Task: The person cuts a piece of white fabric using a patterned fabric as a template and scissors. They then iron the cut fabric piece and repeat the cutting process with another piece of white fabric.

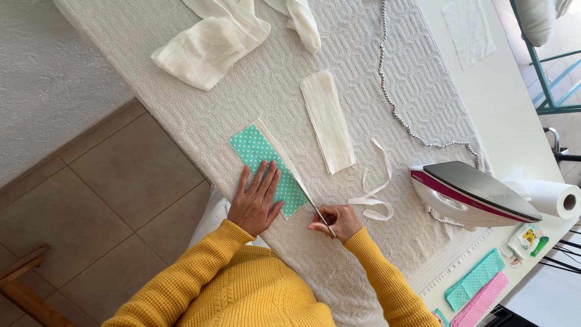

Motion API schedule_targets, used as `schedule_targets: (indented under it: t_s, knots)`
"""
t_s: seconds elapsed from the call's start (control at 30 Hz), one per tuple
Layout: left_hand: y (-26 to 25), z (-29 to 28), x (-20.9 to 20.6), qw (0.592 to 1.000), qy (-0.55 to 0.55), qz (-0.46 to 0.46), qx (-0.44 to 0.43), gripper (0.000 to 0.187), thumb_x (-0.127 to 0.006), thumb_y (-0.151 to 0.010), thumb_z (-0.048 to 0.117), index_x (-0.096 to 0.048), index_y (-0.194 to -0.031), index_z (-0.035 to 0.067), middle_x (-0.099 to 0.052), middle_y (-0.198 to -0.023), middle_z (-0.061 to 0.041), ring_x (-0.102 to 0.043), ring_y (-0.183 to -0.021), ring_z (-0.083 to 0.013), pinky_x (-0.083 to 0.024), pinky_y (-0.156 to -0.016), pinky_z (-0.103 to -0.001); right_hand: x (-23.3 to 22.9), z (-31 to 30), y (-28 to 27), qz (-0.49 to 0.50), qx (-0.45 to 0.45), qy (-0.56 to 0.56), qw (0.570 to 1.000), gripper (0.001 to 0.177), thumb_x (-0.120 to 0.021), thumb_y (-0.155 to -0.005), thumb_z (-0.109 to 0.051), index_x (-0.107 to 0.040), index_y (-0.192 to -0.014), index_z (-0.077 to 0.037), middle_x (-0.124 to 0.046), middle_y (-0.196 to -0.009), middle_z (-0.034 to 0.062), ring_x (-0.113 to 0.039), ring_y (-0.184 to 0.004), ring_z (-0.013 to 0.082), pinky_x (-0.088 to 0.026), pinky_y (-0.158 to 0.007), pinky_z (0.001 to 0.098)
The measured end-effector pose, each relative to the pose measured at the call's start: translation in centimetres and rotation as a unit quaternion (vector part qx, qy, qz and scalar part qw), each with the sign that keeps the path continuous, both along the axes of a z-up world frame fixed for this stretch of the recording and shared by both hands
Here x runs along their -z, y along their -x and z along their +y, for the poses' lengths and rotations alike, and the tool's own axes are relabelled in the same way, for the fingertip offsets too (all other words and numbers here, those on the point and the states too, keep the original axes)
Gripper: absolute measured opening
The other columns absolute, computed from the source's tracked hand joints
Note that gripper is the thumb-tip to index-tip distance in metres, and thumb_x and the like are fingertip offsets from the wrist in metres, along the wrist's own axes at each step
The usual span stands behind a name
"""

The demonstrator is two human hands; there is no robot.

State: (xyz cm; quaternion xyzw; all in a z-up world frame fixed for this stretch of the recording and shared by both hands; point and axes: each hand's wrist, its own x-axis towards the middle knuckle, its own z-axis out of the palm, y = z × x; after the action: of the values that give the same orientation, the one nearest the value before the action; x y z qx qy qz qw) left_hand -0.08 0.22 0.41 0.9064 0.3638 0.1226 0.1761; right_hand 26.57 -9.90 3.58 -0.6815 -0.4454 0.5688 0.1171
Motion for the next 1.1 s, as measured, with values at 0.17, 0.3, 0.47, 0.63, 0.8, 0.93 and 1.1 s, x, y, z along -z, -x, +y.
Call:
schedule_targets:
  t_s: [0.17,0.3,0.47,0.63,0.8,0.93,1.1]
  knots:
    - [0.0,0.0,0.0,1.000,-0.001,-0.008,-0.003,0.079,-0.047,-0.102,0.051,-0.026,-0.159,0.002,-0.020,-0.169,-0.014,-0.015,-0.157,-0.0279,-0.009,-0.126,-0.056,-0.1,1.2,0.3,-0.009,-0.003,-0.006,1.000,0.040,-0.087,-0.073,-0.039,-0.078,-0.089,-0.004,-0.071,-0.060,0.0006,-0.057,-0.041,0.0045,-0.044,-0.036,0.0221]
    - [0.0,0.0,-0.1,1.000,-0.004,-0.003,-0.001,0.079,-0.048,-0.101,0.051,-0.026,-0.159,0.002,-0.021,-0.168,-0.014,-0.016,-0.156,-0.0283,-0.010,-0.125,-0.057,-0.1,1.5,0.5,-0.009,-0.002,0.002,1.000,0.039,-0.087,-0.073,-0.038,-0.078,-0.089,-0.004,-0.069,-0.058,0.0003,-0.057,-0.041,0.0042,-0.042,-0.035,0.0224]
    - [0.1,0.0,-0.1,1.000,-0.005,-0.005,-0.001,0.078,-0.047,-0.102,0.051,-0.026,-0.159,0.002,-0.020,-0.169,-0.014,-0.016,-0.157,-0.0283,-0.009,-0.126,-0.057,-0.3,1.5,0.7,-0.009,0.018,0.017,1.000,0.036,-0.087,-0.074,-0.035,-0.078,-0.088,-0.003,-0.067,-0.056,0.0008,-0.054,-0.039,0.0054,-0.038,-0.034,0.0231]
    - [0.1,-0.1,0.2,1.000,-0.004,-0.006,0.000,0.079,-0.046,-0.102,0.051,-0.026,-0.159,0.001,-0.020,-0.169,-0.014,-0.015,-0.157,-0.0283,-0.009,-0.126,-0.057,-0.1,1.7,0.8,-0.005,0.023,0.022,0.999,0.035,-0.087,-0.075,-0.033,-0.077,-0.088,-0.002,-0.066,-0.055,0.0019,-0.054,-0.039,0.0059,-0.039,-0.034,0.0230]
    - [0.0,-0.1,0.3,1.000,0.005,-0.007,-0.002,0.079,-0.046,-0.102,0.052,-0.026,-0.159,0.001,-0.020,-0.168,-0.015,-0.016,-0.156,-0.0278,-0.009,-0.126,-0.057,-0.3,3.2,1.3,0.018,0.034,0.014,0.999,0.039,-0.088,-0.073,-0.034,-0.077,-0.092,-0.001,-0.070,-0.059,0.0007,-0.056,-0.041,0.0049,-0.041,-0.034,0.0225]
    - [0.0,-0.1,0.2,1.000,0.005,-0.004,-0.006,0.079,-0.046,-0.102,0.052,-0.027,-0.159,0.000,-0.021,-0.168,-0.015,-0.016,-0.156,-0.0281,-0.009,-0.126,-0.057,-0.5,4.5,1.8,0.010,0.017,0.012,1.000,0.040,-0.088,-0.073,-0.035,-0.078,-0.093,-0.003,-0.071,-0.060,0.0004,-0.055,-0.040,0.0048,-0.040,-0.033,0.0224]
    - [0.1,0.1,-0.2,1.000,0.003,-0.009,-0.004,0.078,-0.046,-0.102,0.052,-0.029,-0.158,0.000,-0.023,-0.168,-0.016,-0.017,-0.156,-0.0282,-0.010,-0.126,-0.057,-0.7,4.5,2.1,-0.020,0.007,0.019,1.000,0.038,-0.086,-0.074,-0.038,-0.079,-0.089,-0.003,-0.069,-0.056,0.0010,-0.054,-0.037,0.0055,-0.039,-0.033,0.0225]
